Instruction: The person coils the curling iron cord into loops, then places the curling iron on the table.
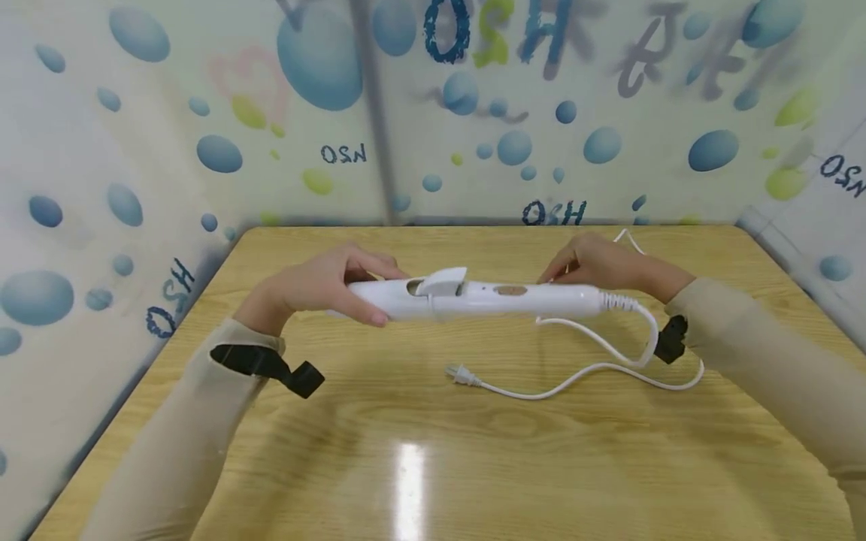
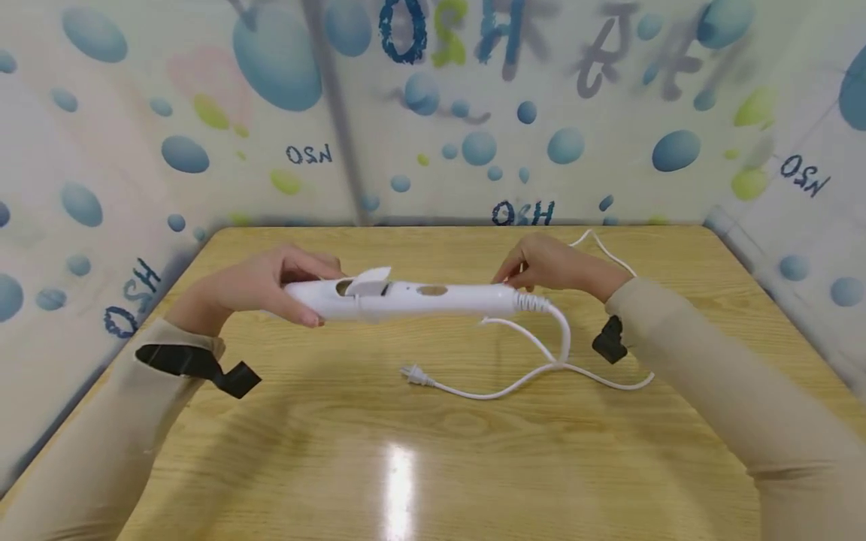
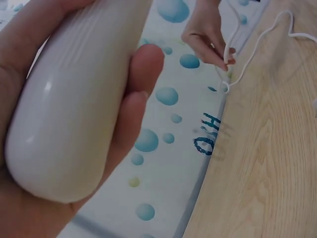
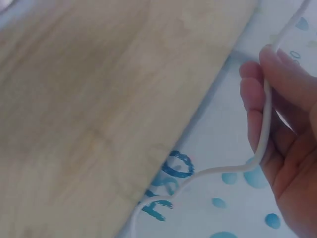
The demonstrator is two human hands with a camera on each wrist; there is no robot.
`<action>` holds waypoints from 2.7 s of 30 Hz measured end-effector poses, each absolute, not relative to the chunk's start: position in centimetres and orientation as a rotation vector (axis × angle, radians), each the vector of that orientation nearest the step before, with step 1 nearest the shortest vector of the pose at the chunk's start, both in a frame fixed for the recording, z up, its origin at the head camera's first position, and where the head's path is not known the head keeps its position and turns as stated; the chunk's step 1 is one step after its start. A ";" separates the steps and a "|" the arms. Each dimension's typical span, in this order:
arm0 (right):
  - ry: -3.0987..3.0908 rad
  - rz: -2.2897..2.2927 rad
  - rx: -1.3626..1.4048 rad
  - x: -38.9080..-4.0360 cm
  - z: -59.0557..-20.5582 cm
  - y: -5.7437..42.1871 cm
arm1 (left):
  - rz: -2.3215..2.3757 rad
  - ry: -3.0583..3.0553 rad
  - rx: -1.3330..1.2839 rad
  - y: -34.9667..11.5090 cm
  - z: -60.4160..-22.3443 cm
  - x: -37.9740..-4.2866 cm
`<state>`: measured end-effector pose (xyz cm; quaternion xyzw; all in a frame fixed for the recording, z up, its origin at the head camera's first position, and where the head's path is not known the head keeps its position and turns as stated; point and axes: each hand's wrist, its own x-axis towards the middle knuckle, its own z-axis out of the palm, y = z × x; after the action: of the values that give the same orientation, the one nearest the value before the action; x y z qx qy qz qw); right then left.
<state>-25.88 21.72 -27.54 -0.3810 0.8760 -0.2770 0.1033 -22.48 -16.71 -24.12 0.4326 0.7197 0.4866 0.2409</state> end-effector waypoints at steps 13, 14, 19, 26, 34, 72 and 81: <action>2.913 -0.572 -1.063 -26.2 -21.2 20.3 | 1.178 2.070 1.072 -15.8 -26.7 -22.2; 2.937 -0.573 -1.052 -26.1 -20.6 20.2 | 1.171 2.101 1.048 -15.9 -26.9 -22.3; 3.045 -0.557 -1.066 -24.9 -18.5 20.1 | 1.193 2.200 0.899 -15.7 -27.7 -22.7; 3.159 -0.597 -1.122 -22.8 -16.7 20.6 | 1.291 2.328 0.772 -15.1 -27.6 -22.5; 3.179 -0.637 -1.267 -21.4 -16.2 20.8 | 1.436 2.396 0.551 -14.2 -27.4 -22.7; 3.044 -0.300 -1.516 -20.9 -17.4 17.3 | 1.707 2.283 0.485 -13.2 -28.5 -22.6; 3.008 -0.346 -1.393 -20.9 -18.0 18.3 | 1.838 2.248 0.451 -13.8 -28.7 -22.7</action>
<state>-20.90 18.31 -17.99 -0.4160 0.8984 -0.1035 -0.0954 -22.68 -13.81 -28.70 0.1525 0.7611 0.6223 0.1015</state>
